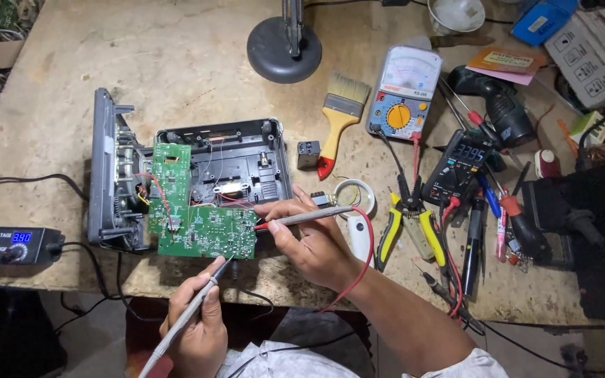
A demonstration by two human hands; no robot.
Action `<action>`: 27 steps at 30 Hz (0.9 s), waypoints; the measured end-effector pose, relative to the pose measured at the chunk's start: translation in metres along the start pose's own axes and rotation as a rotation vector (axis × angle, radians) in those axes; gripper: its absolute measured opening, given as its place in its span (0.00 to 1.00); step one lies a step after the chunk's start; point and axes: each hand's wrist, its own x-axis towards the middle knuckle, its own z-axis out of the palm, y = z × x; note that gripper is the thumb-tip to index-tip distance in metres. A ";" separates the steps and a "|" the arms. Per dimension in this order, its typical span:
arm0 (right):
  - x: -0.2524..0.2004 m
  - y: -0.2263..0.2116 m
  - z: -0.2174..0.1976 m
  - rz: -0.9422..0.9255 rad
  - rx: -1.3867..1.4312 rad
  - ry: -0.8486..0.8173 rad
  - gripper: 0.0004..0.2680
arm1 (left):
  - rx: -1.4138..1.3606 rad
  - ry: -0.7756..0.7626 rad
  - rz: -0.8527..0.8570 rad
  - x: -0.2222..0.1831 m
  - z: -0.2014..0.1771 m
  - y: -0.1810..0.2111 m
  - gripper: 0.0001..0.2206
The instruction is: Measuring voltage on a circuit board using a multimeter during an electronics repair task.
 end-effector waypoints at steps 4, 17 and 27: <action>-0.001 0.000 0.000 -0.015 -0.002 0.003 0.05 | 0.014 -0.014 -0.007 0.000 0.000 0.000 0.09; 0.000 -0.001 0.000 0.007 -0.027 0.001 0.05 | -0.069 -0.025 0.004 0.004 -0.001 0.004 0.08; 0.000 0.001 0.004 0.005 -0.050 0.019 0.04 | -0.186 -0.058 0.075 0.011 -0.005 0.006 0.08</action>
